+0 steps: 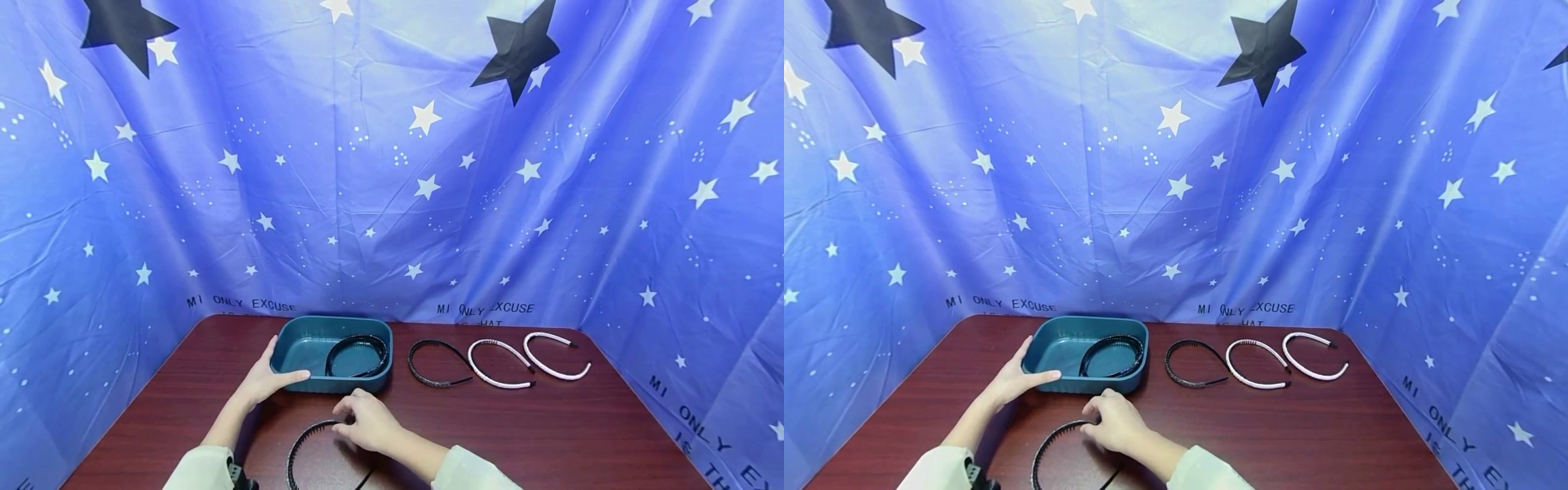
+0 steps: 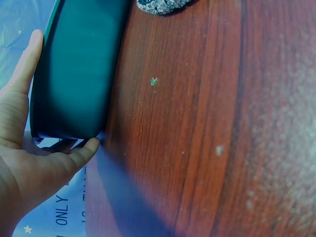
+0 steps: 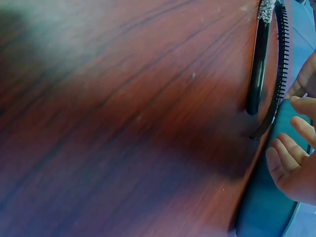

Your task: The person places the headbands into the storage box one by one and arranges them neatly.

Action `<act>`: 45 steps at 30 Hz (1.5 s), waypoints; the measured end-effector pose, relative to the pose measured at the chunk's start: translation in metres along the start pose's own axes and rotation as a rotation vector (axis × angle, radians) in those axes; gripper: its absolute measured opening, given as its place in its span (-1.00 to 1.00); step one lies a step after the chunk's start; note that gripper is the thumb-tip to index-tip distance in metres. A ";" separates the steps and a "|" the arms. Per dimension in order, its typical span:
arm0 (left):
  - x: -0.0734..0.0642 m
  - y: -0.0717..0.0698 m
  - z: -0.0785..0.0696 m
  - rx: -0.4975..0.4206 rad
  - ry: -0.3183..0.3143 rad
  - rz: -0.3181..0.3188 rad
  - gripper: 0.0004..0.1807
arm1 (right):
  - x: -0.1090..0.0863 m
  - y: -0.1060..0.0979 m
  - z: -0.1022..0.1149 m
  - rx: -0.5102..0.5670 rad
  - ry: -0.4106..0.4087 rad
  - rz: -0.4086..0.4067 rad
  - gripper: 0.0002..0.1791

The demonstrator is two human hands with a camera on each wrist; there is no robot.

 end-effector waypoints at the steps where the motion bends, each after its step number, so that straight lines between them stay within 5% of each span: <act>1: 0.000 0.000 0.000 0.000 0.000 0.000 0.32 | 0.001 0.001 0.000 0.000 0.002 -0.003 -0.79; 12: 0.000 -0.001 0.000 -0.009 0.010 -0.002 0.31 | 0.004 0.012 0.007 -0.058 -0.079 -0.050 -0.80; 31: -0.002 -0.001 -0.002 -0.011 -0.008 0.002 0.32 | 0.007 0.029 0.021 -0.199 -0.095 0.014 -0.76; 45: -0.001 0.000 -0.002 -0.018 -0.005 0.002 0.32 | 0.009 0.031 0.022 -0.234 -0.109 -0.040 -0.86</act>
Point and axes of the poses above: each hand's wrist, its own x-axis towards the middle knuckle, its own y-axis out of the palm, z = x × y, the point moved 5 cm from there along x, towards the middle knuckle, and after that the axes turned 2 degrees about y, right-handed, at the moved point
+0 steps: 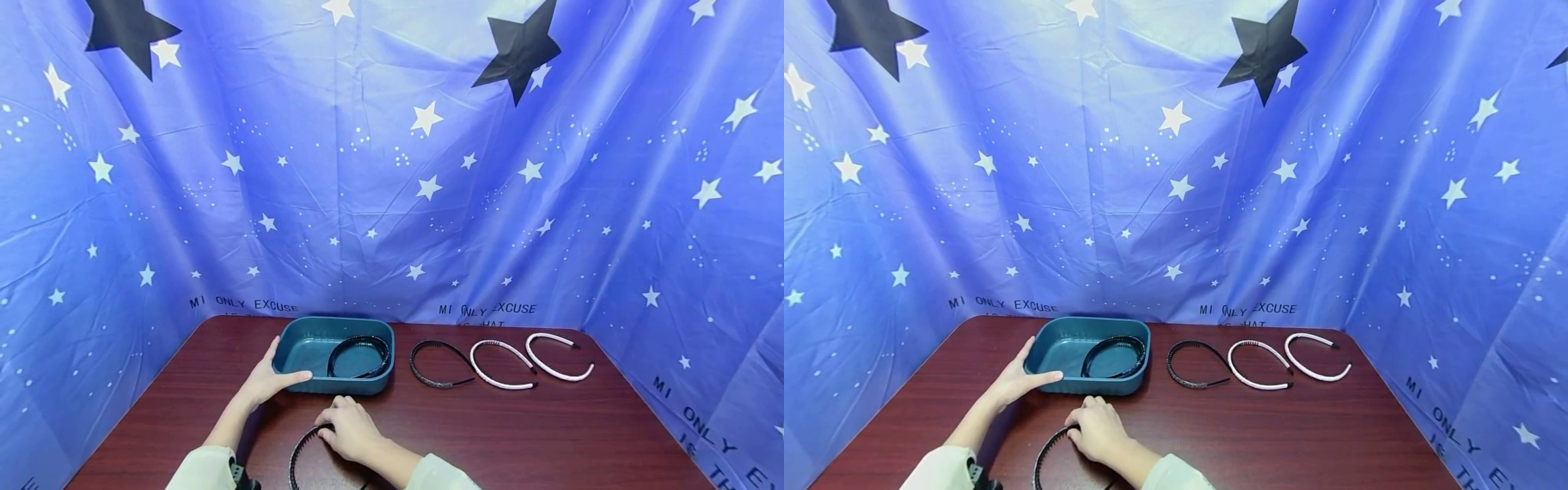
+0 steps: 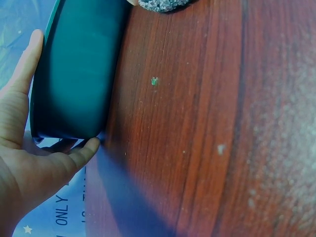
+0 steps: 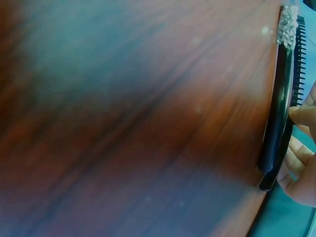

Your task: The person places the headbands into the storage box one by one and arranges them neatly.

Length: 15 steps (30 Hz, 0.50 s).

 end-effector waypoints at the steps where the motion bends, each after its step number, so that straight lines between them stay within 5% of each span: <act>1: 0.000 0.000 0.000 -0.001 0.000 0.001 0.32 | 0.000 0.000 0.000 -0.001 0.002 0.001 -0.87; 15: 0.002 0.000 0.004 -0.005 0.000 -0.004 0.32 | 0.002 -0.004 -0.009 0.123 0.059 0.059 -0.89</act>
Point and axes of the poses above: each hand's wrist, its own x-axis towards the middle knuckle, its own y-axis out of the palm, z = x × y, the point moved 5 cm from there along x, towards the middle knuckle, and after that the axes turned 2 degrees about y, right-handed, at the moved point
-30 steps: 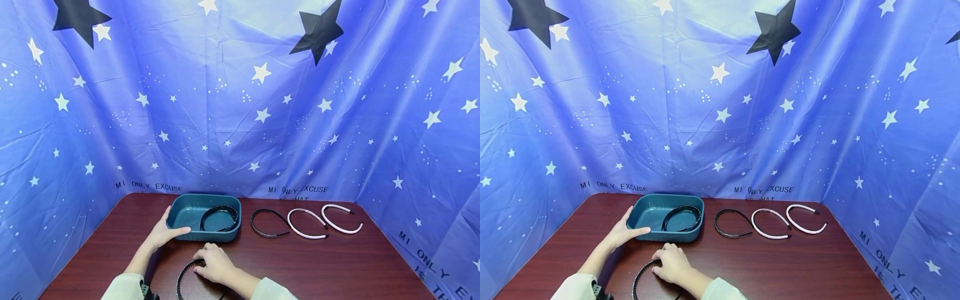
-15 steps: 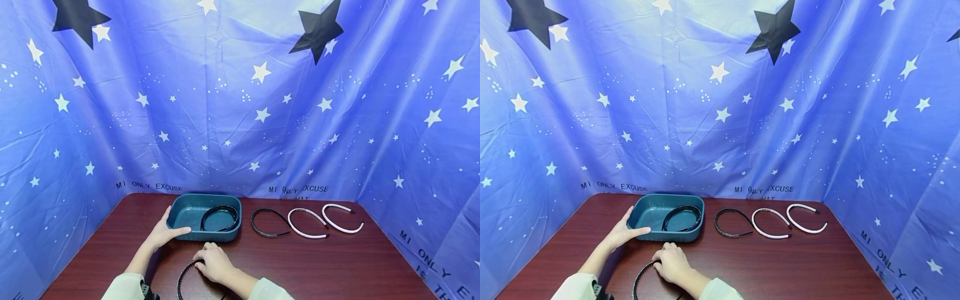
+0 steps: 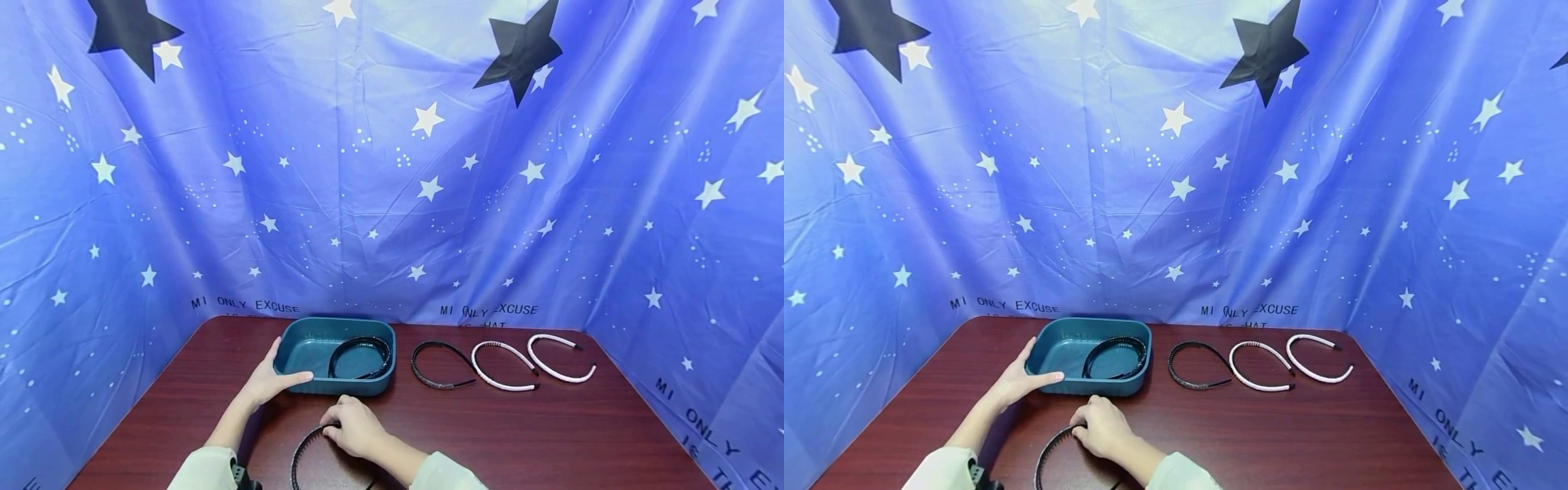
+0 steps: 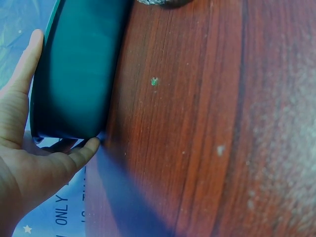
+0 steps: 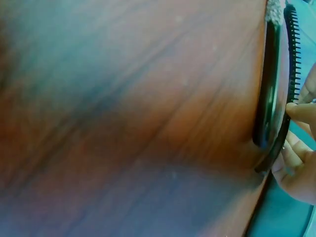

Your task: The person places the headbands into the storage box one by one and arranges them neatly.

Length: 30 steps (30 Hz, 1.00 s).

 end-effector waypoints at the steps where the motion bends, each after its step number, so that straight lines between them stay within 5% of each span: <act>1: 0.000 0.000 0.000 0.001 0.001 -0.002 0.32 | 0.000 -0.001 -0.001 0.015 0.006 0.008 -0.89; 30: -0.002 0.000 -0.002 0.031 0.000 0.000 0.31 | 0.002 -0.022 -0.026 0.382 0.136 0.105 -0.91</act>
Point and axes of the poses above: each hand's wrist, its own x-axis towards the middle knuckle, its own y-axis out of the palm, z = x × y, the point moved 5 cm from there along x, towards the middle knuckle, and after that the axes turned 2 degrees about y, right-handed, at the moved point
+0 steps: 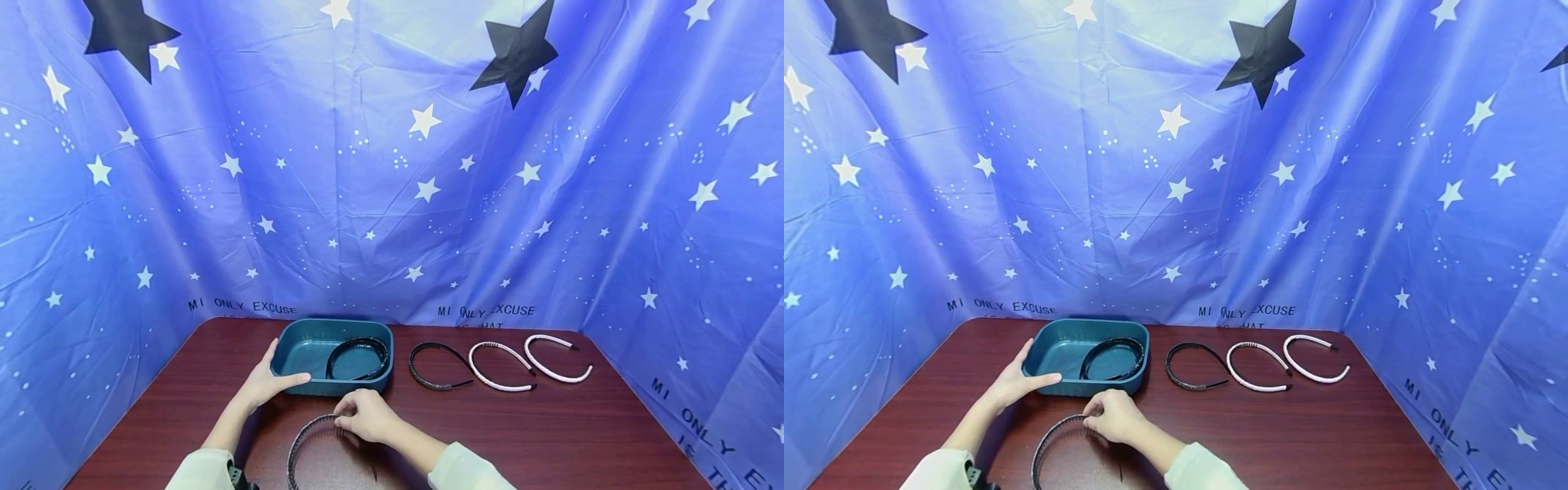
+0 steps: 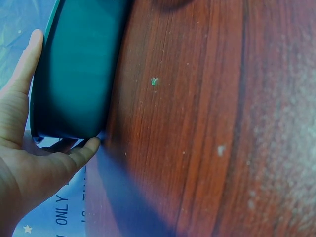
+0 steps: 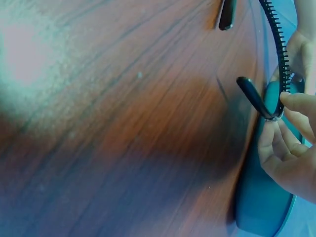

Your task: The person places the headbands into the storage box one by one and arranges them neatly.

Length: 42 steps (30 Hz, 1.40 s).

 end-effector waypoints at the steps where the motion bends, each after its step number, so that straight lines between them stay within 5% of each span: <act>1: 0.000 0.000 0.000 0.000 0.001 0.000 0.31 | 0.000 -0.001 0.000 0.009 0.002 -0.001 -0.90; 24: 0.002 0.000 0.001 -0.024 0.011 0.006 0.31 | -0.019 -0.022 -0.013 0.202 0.059 -0.036 -0.89; 42: 0.001 0.000 0.001 -0.027 0.011 0.005 0.32 | -0.030 -0.037 -0.024 0.240 0.061 -0.056 -0.86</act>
Point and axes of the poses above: each hand's wrist, its own x-axis towards the middle knuckle, its own y-axis out of the palm, z = x × y, the point moved 5 cm from there along x, towards the middle knuckle, and after that the axes turned 2 degrees about y, right-handed, at the moved point
